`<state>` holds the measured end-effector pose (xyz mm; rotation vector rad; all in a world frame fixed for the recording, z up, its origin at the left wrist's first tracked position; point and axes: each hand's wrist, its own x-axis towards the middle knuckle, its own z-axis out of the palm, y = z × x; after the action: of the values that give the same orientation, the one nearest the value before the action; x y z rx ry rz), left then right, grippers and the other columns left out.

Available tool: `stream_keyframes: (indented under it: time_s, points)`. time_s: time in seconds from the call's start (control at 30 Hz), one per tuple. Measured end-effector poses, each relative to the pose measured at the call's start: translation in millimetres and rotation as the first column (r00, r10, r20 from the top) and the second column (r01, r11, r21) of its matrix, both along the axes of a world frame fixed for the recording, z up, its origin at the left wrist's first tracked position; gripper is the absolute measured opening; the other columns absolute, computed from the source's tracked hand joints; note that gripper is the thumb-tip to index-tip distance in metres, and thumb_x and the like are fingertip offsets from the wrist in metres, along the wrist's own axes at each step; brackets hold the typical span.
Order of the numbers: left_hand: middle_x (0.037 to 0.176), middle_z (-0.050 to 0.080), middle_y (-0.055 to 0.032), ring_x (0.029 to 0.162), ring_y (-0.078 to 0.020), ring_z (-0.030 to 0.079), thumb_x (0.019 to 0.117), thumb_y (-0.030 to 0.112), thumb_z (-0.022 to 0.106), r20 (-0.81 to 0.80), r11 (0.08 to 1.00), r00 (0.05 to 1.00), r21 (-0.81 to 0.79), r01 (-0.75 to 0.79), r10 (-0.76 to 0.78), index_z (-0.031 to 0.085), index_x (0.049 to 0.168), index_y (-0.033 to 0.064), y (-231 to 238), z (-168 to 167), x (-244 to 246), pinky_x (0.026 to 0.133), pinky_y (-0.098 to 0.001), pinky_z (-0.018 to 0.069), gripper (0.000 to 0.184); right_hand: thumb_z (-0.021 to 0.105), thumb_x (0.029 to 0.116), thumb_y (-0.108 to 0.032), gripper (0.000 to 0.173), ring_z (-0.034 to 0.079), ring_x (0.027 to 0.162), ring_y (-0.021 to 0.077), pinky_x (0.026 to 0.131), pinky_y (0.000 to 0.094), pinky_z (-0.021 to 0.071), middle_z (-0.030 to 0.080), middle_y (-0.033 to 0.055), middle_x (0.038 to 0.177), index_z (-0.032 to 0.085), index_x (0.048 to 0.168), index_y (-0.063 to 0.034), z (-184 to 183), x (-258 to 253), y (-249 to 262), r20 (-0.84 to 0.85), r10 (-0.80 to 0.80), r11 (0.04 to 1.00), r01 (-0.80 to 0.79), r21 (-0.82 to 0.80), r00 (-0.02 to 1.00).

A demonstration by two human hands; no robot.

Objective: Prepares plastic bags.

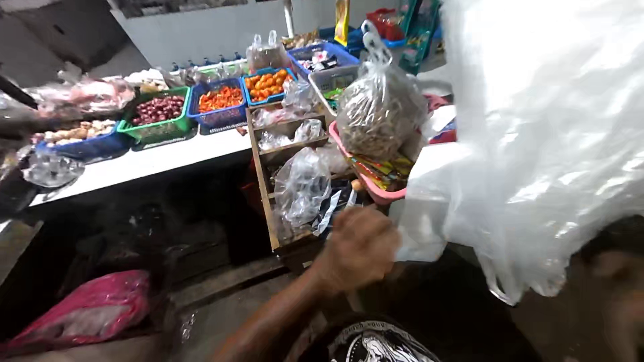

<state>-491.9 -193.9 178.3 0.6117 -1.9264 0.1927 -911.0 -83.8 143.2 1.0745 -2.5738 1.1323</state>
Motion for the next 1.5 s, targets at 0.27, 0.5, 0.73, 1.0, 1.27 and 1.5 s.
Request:
stream_keyframes:
  time_s: [0.27, 0.5, 0.73, 1.0, 1.27, 1.5]
  points:
    - [0.156, 0.037, -0.0293, 0.141, -0.0520, 0.038, 0.0841, 0.050, 0.080, 0.322, 0.405, 0.763, 0.697, -0.592, 0.561, 0.032, 0.158, 0.0033, -149.0, -20.1, 119.5, 0.103, -0.0745, 0.0364, 0.100, 0.072, 0.0965, -0.027, 0.035, 0.071, 0.107, 0.0295, 0.099, 0.0517, 0.0566, 0.073, 0.0156, 0.118, 0.070, 0.124, -0.0054, -178.1, 164.7, 87.1, 0.738, 0.196, 0.516, -0.708, 0.482, 0.646]
    - [0.104, 0.067, -0.0205, 0.096, -0.0298, 0.067, 0.1106, 0.029, 0.041, -0.072, 0.534, 0.925, 0.832, -0.150, 0.372, 0.061, 0.117, -0.0047, -192.8, 2.9, 149.7, 0.089, -0.0512, 0.0550, 0.040, 0.066, 0.1002, -0.027, 0.020, 0.072, 0.098, 0.0159, 0.092, 0.0422, 0.0597, 0.075, 0.0032, 0.107, 0.074, 0.112, -0.0127, -110.9, 246.1, 17.0, 0.635, 0.531, 0.488, -0.815, 0.312, 0.561]
    - [0.098, 0.066, -0.0061, 0.089, -0.0162, 0.067, 0.1106, 0.032, 0.043, -0.693, 0.515, 0.600, 0.711, 0.478, 0.400, 0.058, 0.117, 0.0069, -149.2, -2.5, 165.3, 0.080, -0.0403, 0.0595, 0.030, 0.076, 0.0901, -0.045, 0.089, 0.069, 0.105, 0.0201, 0.083, 0.0368, 0.0637, 0.056, 0.0181, 0.140, 0.031, 0.151, 0.0031, -20.0, 339.9, -83.5, 0.374, 0.820, 0.569, -0.692, -0.444, 0.434]
    - [0.094, 0.070, -0.0085, 0.084, -0.0183, 0.071, 0.1116, 0.031, 0.042, -0.623, 0.549, 0.705, 0.739, 0.390, 0.338, 0.065, 0.113, 0.0048, -69.8, -30.1, 199.6, 0.077, -0.0413, 0.0627, 0.034, 0.047, 0.1093, -0.024, 0.022, 0.070, 0.087, 0.0140, 0.075, 0.0365, 0.0618, 0.071, 0.0029, 0.100, 0.060, 0.124, -0.0147, 21.2, 406.4, -147.8, 0.784, 0.619, 0.717, -0.370, -0.591, -0.053]
    - [0.137, 0.057, -0.0185, 0.123, -0.0260, 0.059, 0.1006, 0.032, 0.060, -0.274, 0.805, 0.821, 0.494, -0.327, 0.502, 0.056, 0.138, 0.0012, -24.1, -23.8, 251.8, 0.099, -0.0428, 0.0533, 0.049, 0.040, 0.1089, -0.044, 0.037, 0.072, 0.088, 0.0162, 0.075, 0.0394, 0.0629, 0.073, 0.0043, 0.099, 0.065, 0.118, -0.0178, 19.4, 443.0, -157.0, 0.755, 0.504, 0.677, -0.351, -0.647, -0.419]
    - [0.156, 0.040, -0.0197, 0.139, -0.0404, 0.045, 0.0827, 0.019, 0.080, 0.037, 0.606, 0.853, 0.688, -0.399, 0.520, 0.062, 0.133, 0.0155, -27.1, -21.9, 293.7, 0.103, -0.0679, 0.0439, 0.053, 0.045, 0.0989, -0.023, 0.026, 0.069, 0.077, 0.0024, 0.070, 0.0233, 0.0606, 0.073, -0.0047, 0.087, 0.070, 0.103, -0.0203, 24.2, 468.1, -155.0, 0.638, 0.570, 0.249, -0.630, -0.735, -0.518]
